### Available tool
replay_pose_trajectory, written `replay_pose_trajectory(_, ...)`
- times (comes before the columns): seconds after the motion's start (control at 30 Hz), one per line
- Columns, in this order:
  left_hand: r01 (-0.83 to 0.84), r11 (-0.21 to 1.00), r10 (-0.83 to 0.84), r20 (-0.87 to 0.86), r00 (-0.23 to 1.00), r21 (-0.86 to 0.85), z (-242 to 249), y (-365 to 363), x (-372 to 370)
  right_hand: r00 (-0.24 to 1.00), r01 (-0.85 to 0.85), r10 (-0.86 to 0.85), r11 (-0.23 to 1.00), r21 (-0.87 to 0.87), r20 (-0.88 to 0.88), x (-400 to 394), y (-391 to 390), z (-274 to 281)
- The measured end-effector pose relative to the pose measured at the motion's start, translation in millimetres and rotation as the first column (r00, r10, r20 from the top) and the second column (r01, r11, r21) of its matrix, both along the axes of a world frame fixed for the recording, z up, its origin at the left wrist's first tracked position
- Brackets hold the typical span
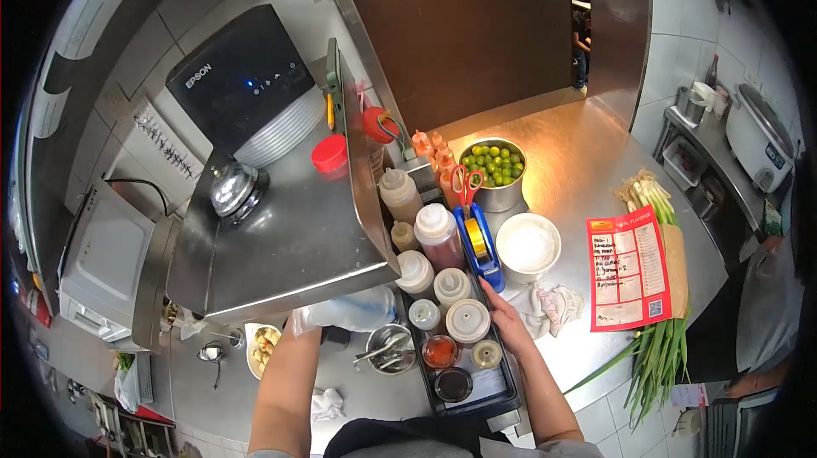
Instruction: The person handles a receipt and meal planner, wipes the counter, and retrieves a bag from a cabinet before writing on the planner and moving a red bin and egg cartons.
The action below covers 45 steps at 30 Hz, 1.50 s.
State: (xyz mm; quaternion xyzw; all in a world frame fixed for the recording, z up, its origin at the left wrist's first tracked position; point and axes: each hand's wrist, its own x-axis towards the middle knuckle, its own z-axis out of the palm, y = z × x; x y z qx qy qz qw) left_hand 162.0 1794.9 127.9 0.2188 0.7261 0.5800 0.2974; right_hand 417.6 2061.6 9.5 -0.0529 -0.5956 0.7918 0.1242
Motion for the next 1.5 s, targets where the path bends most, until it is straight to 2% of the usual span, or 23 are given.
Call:
replay_pose_trajectory(0.27, 0.1, 0.973, -0.132, -0.146, 0.98, -0.209, 6.6, 23.1, 6.9, 1.0, 0.011, -0.01, 0.994, 0.107, -0.012, -3.5, 4.4, -0.1)
replay_pose_trajectory(0.47, 0.108, 0.92, -0.194, -0.198, 0.961, -0.377, -18.9, -26.4, 56.3, 0.998, 0.059, -0.058, 0.994, 0.092, -0.018, -4.5, -3.4, 2.5)
replay_pose_trajectory(0.53, 0.255, 0.939, -0.263, -0.005, 0.965, -0.232, 0.2, -7.5, 79.5, 0.998, 0.049, -0.048, 0.998, 0.05, -0.033, -6.5, -3.3, -2.6)
replay_pose_trajectory(0.57, 0.006, 0.992, -0.048, 0.333, 0.942, 0.126, -14.3, -3.1, 73.2, 0.999, 0.034, -0.034, 0.994, 0.102, 0.001, -6.4, 0.0, -5.2)
replay_pose_trajectory(0.6, -0.354, 0.863, 0.027, 0.667, 0.745, 0.361, -29.2, 0.0, 68.0, 0.998, 0.06, -0.062, 0.992, 0.115, 0.011, -3.6, -2.9, 5.6)
replay_pose_trajectory(0.67, -0.263, 0.857, -0.002, 0.513, 0.859, 0.444, -16.0, 9.5, 79.4, 0.999, 0.05, -0.05, 0.993, 0.107, -0.004, -4.9, 0.3, -4.9)
replay_pose_trajectory(0.73, -0.356, 0.808, 0.079, 0.511, 0.856, 0.469, -10.7, 14.7, 85.7, 0.999, 0.038, -0.039, 0.998, -0.045, -0.035, -3.8, -3.8, -0.3)
replay_pose_trajectory(0.77, -0.407, 0.774, 0.117, 0.522, 0.845, 0.485, -8.3, 13.3, 86.8, 0.999, 0.037, -0.037, 0.999, -0.009, -0.031, -3.2, -5.0, 1.5)
replay_pose_trajectory(0.8, -0.525, 0.787, 0.213, 0.655, 0.725, 0.324, -38.7, 1.7, 70.0, 0.999, 0.042, -0.041, 0.999, 0.029, -0.029, -0.8, -3.8, 1.1)
replay_pose_trajectory(0.83, -0.66, 0.718, 0.496, 0.502, 0.709, 0.223, 13.7, 1.5, 133.2, 0.999, 0.046, -0.046, 0.997, 0.066, -0.008, -2.8, -2.6, -0.4)
replay_pose_trajectory(0.87, -0.642, 0.743, 0.475, 0.529, 0.703, 0.187, 7.0, -13.6, 146.2, 0.996, 0.085, -0.088, 0.992, 0.091, 0.027, 5.6, 0.6, -8.7)
replay_pose_trajectory(0.93, -0.566, 0.718, 0.397, 0.43, 0.811, 0.405, -8.6, -41.0, 194.3, 0.987, 0.141, -0.142, 0.99, 0.016, 0.074, 25.1, -6.3, 21.2)
replay_pose_trajectory(0.97, -0.617, 0.673, 0.407, 0.493, 0.769, 0.408, -9.9, -53.0, 217.4, 0.979, 0.188, -0.186, 0.982, -0.015, 0.077, 33.7, -1.2, 16.7)
replay_pose_trajectory(1.03, -0.674, 0.689, 0.419, 0.613, 0.67, 0.265, -37.3, -71.2, 241.2, 0.961, 0.273, -0.269, 0.961, -0.055, 0.071, 52.8, 18.2, 9.9)
replay_pose_trajectory(1.07, -0.683, 0.678, 0.422, 0.617, 0.664, 0.272, -44.4, -76.4, 239.0, 0.949, 0.313, -0.31, 0.947, -0.065, 0.058, 61.2, 24.3, 13.4)
replay_pose_trajectory(1.1, -0.734, 0.669, 0.301, 0.86, 0.412, 0.117, -51.6, -77.0, 233.3, 0.938, 0.347, -0.345, 0.931, -0.115, 0.036, 68.8, 27.4, 22.9)
replay_pose_trajectory(1.13, -0.715, 0.698, 0.157, 0.982, 0.104, -0.036, -57.1, -77.2, 223.4, 0.919, 0.39, -0.395, 0.905, -0.167, 0.006, 75.9, 27.1, 38.9)
replay_pose_trajectory(1.17, -0.695, 0.719, 0.144, 0.981, 0.128, -0.015, -62.6, -76.9, 213.7, 0.898, 0.43, -0.439, 0.886, -0.172, -0.016, 81.6, 25.2, 54.6)
replay_pose_trajectory(1.23, -0.662, 0.721, 0.06, 0.933, 0.354, 0.205, -74.3, -65.7, 193.8, 0.875, 0.468, -0.48, 0.873, -0.136, -0.068, 85.9, 12.3, 85.4)
replay_pose_trajectory(1.27, -0.606, 0.767, 0.03, 0.93, 0.365, 0.213, -76.9, -60.5, 182.6, 0.867, 0.484, -0.491, 0.87, -0.093, -0.085, 93.8, 4.6, 101.8)
replay_pose_trajectory(1.33, -0.571, 0.727, -0.08, 0.873, 0.481, 0.381, -84.7, -58.5, 169.1, 0.862, 0.472, -0.482, 0.876, -0.101, -0.155, 94.8, -11.8, 116.5)
replay_pose_trajectory(1.4, -0.502, 0.796, -0.096, 0.889, 0.448, 0.339, -89.5, -61.0, 159.6, 0.877, 0.429, -0.448, 0.893, -0.137, -0.173, 92.5, -35.0, 130.4)
replay_pose_trajectory(1.5, -0.413, 0.875, -0.067, 0.908, 0.414, 0.253, -102.0, -79.9, 155.4, 0.898, 0.423, -0.422, 0.906, -0.02, -0.126, 95.4, -66.0, 134.8)
